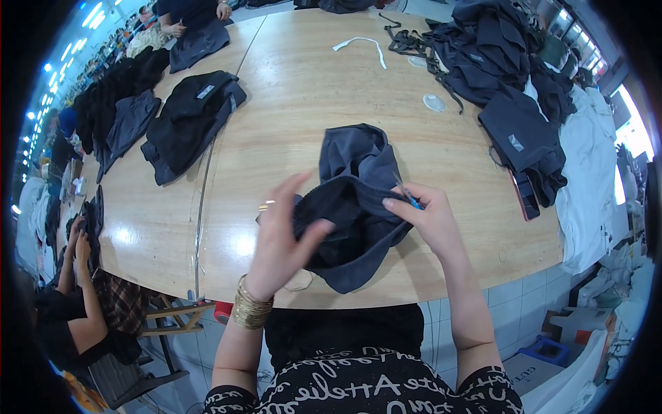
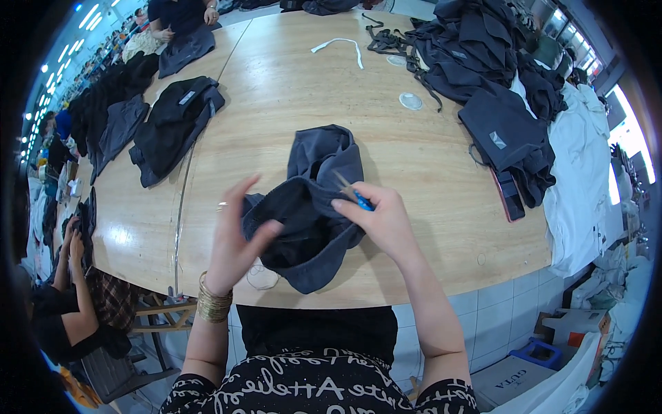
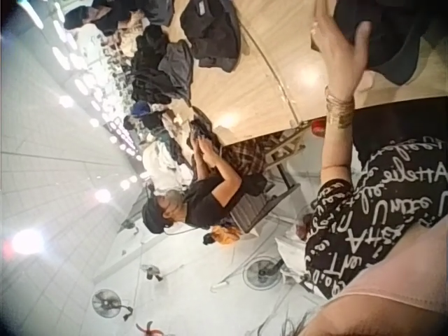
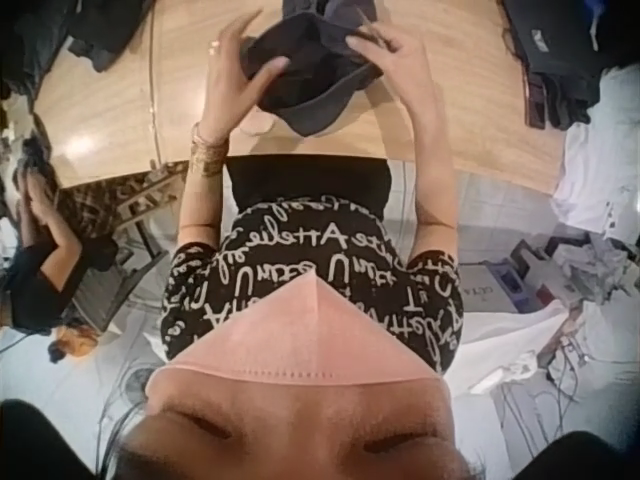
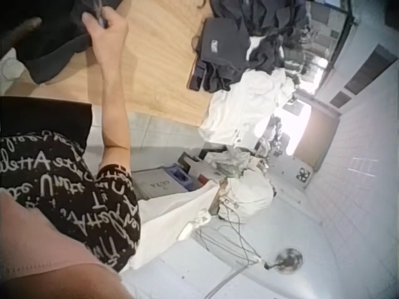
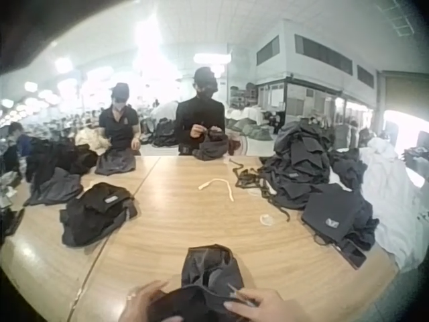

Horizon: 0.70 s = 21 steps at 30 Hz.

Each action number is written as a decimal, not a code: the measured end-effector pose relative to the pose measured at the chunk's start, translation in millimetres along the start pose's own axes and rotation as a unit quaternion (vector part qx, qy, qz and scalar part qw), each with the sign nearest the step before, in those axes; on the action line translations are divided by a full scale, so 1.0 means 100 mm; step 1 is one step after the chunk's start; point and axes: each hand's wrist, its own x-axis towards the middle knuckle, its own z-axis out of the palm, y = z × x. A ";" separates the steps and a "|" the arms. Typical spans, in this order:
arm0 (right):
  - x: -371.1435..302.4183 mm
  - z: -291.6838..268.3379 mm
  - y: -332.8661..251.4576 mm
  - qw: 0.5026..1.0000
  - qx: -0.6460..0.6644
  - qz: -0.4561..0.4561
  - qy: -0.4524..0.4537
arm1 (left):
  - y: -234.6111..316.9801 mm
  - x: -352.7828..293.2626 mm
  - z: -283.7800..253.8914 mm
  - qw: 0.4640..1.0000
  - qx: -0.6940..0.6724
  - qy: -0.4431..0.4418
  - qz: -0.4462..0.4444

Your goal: Trimming loose threads and finishing details on gray garments using thread snips in a textile factory.

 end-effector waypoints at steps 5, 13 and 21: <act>-0.04 0.07 -0.27 0.995 0.002 -0.048 -0.083 | -0.25 0.24 0.07 0.953 -0.161 -0.249 -0.052; 0.00 -0.07 -0.01 0.930 -0.287 -0.166 0.159 | -0.22 0.09 -0.22 0.835 -0.433 -0.235 -0.243; 0.00 -0.53 0.09 0.950 -0.234 -0.014 0.207 | -0.52 -0.18 -0.30 0.769 -0.542 -0.054 -0.335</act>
